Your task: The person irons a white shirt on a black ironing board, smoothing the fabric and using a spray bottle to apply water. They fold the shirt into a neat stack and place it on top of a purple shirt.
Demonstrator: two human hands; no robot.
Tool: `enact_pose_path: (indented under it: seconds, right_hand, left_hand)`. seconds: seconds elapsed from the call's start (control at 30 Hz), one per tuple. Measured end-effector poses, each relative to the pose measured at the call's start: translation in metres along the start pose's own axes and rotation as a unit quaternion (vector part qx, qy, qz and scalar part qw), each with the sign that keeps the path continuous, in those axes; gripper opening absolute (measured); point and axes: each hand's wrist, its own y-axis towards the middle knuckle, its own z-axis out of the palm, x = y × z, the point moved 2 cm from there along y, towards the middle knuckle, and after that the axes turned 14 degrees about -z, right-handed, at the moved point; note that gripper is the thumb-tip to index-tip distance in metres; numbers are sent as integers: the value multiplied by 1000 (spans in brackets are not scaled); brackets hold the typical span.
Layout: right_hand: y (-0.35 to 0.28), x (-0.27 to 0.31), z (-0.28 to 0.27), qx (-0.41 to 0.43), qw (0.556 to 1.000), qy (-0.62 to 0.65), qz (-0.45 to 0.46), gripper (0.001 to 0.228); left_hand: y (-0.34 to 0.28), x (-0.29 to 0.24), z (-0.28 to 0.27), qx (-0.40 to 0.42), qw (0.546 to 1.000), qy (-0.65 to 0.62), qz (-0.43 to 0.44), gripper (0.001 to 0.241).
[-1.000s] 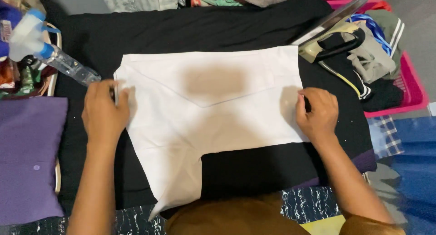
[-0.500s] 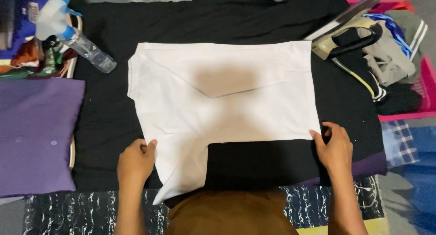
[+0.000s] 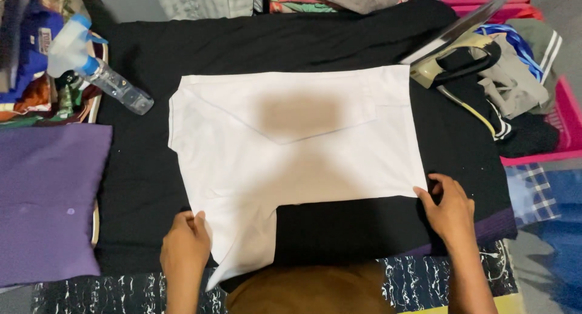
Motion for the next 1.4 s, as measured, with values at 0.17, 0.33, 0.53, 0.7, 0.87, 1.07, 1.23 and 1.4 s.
enact_pose_path:
  seconds: [0.17, 0.33, 0.53, 0.7, 0.87, 1.07, 1.23, 1.4]
  right_hand:
    - [49, -27, -14, -147, 963, 226, -23, 50]
    - [164, -63, -7, -246, 906, 304, -163, 62]
    - [232, -42, -4, -345, 861, 317, -197, 34]
    - [255, -36, -19, -370, 776, 494, -128, 18]
    - [189, -13, -98, -344, 885, 177, -259, 19]
    - [109, 64, -75, 15, 968, 2, -252, 43]
    - [88, 114, -54, 49, 966, -38, -250, 42]
    - [107, 104, -55, 13, 996, -77, -51, 54]
  left_hand:
    - [-4, -18, -24, 81, 993, -23, -83, 44]
    - [9, -23, -30, 126, 985, 80, -82, 42]
    - [25, 10, -6, 54, 994, 55, -76, 40]
    - [16, -29, -33, -154, 964, -74, 204, 45]
    - [21, -74, -36, -117, 923, -103, 352, 51]
    - [36, -119, 10, -17, 905, -15, 424, 64]
    - [41, -136, 29, -37, 883, -16, 468, 70]
    - [66, -129, 46, 15, 918, 44, 393, 95]
